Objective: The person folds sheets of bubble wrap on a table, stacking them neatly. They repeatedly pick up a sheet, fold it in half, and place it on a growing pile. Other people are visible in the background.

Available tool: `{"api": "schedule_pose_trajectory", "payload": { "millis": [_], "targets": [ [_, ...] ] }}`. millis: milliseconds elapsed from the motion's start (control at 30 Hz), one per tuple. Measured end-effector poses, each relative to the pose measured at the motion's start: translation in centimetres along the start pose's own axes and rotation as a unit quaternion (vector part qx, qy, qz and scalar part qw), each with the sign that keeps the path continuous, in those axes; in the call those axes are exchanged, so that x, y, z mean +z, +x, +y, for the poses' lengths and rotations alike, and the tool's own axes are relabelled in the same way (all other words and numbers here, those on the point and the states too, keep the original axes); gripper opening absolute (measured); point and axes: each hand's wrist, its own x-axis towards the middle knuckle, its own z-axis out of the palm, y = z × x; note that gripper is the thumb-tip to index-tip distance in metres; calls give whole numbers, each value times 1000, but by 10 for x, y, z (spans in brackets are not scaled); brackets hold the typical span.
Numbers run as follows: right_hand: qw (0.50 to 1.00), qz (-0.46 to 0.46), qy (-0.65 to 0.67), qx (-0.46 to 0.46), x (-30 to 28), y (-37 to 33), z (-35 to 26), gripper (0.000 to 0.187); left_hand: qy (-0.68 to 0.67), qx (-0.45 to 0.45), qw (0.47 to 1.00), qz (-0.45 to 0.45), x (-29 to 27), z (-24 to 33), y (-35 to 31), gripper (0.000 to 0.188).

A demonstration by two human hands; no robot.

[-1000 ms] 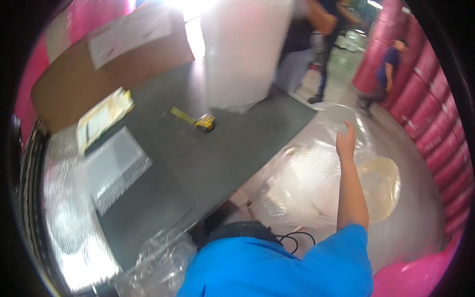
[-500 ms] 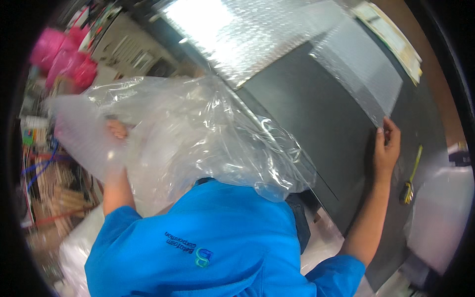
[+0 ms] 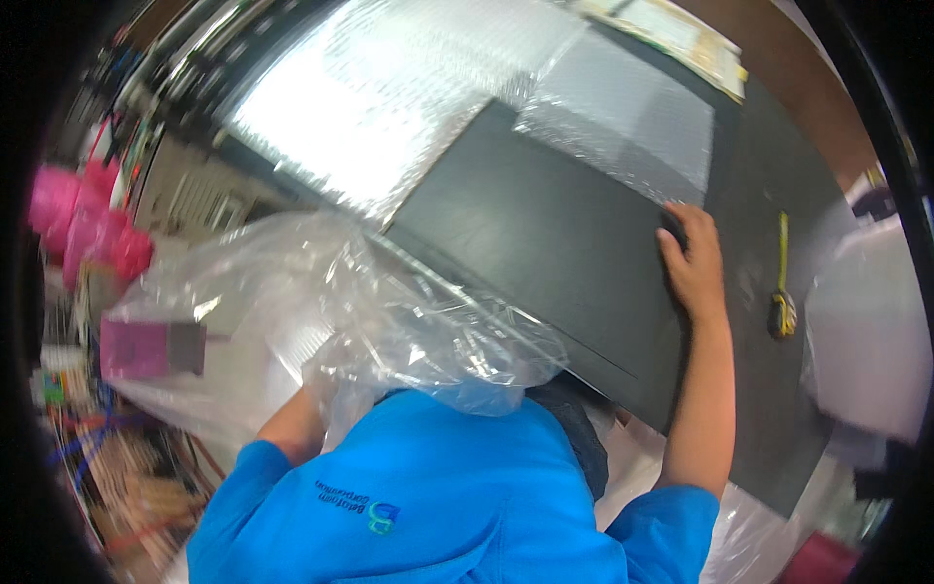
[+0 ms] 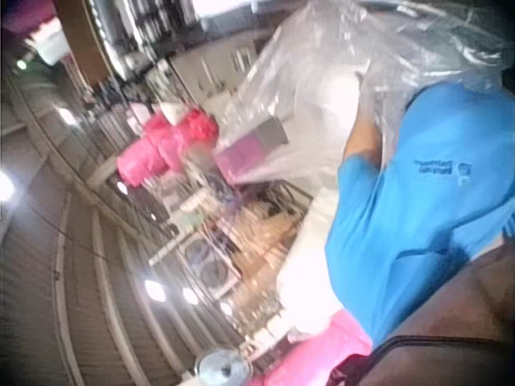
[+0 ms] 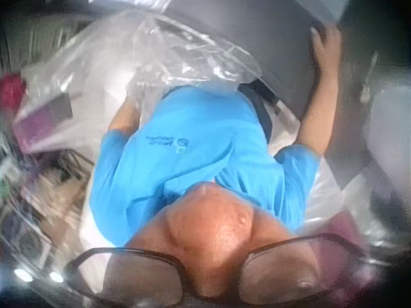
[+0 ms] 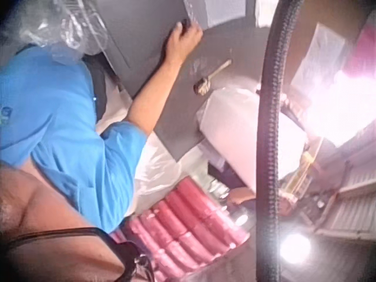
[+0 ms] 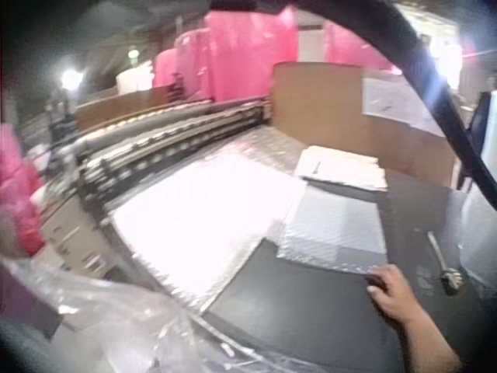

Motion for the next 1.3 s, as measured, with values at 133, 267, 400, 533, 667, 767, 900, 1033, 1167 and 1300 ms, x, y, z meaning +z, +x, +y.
{"api": "schedule_pose_trajectory", "payload": {
  "millis": [133, 267, 400, 533, 667, 767, 900, 1033, 1167, 1300],
  "targets": [
    [990, 114, 6, 86, -2, -1, 12, 40, 87, 60, 969, -223, 20, 35, -50, 61],
    [966, 144, -26, 215, -10, -5, 34, 51, 168, 171, 881, -408, 35, 97, -96, 58],
    [956, 81, -47, 278, -21, -4, 28, 60, 232, 261, 772, -531, 44, 152, -134, 54],
    [963, 59, -52, 259, -15, 0, 27, 60, 391, 280, 649, -590, 77, 184, -159, 50],
    [966, 55, -25, 250, -6, 20, 31, 61, 532, 311, 532, -581, 97, 259, -190, 47],
    [943, 95, 125, 294, -8, 38, 43, 59, 606, 364, 499, -501, 114, 340, -220, 43],
    [946, 115, 54, 299, -1, 48, 29, 56, 498, 490, 557, -449, 153, 380, -218, 45],
    [955, 112, -9, 274, 5, 46, 23, 56, 555, 643, 474, -233, 226, 389, -144, 56],
    [955, 123, 28, 267, 5, 48, 20, 58, 579, 590, 555, 90, 297, 384, -68, 65],
    [953, 129, 34, 273, 3, 48, 23, 59, 587, 581, 563, 17, 345, 332, -50, 68]
  ]
}}
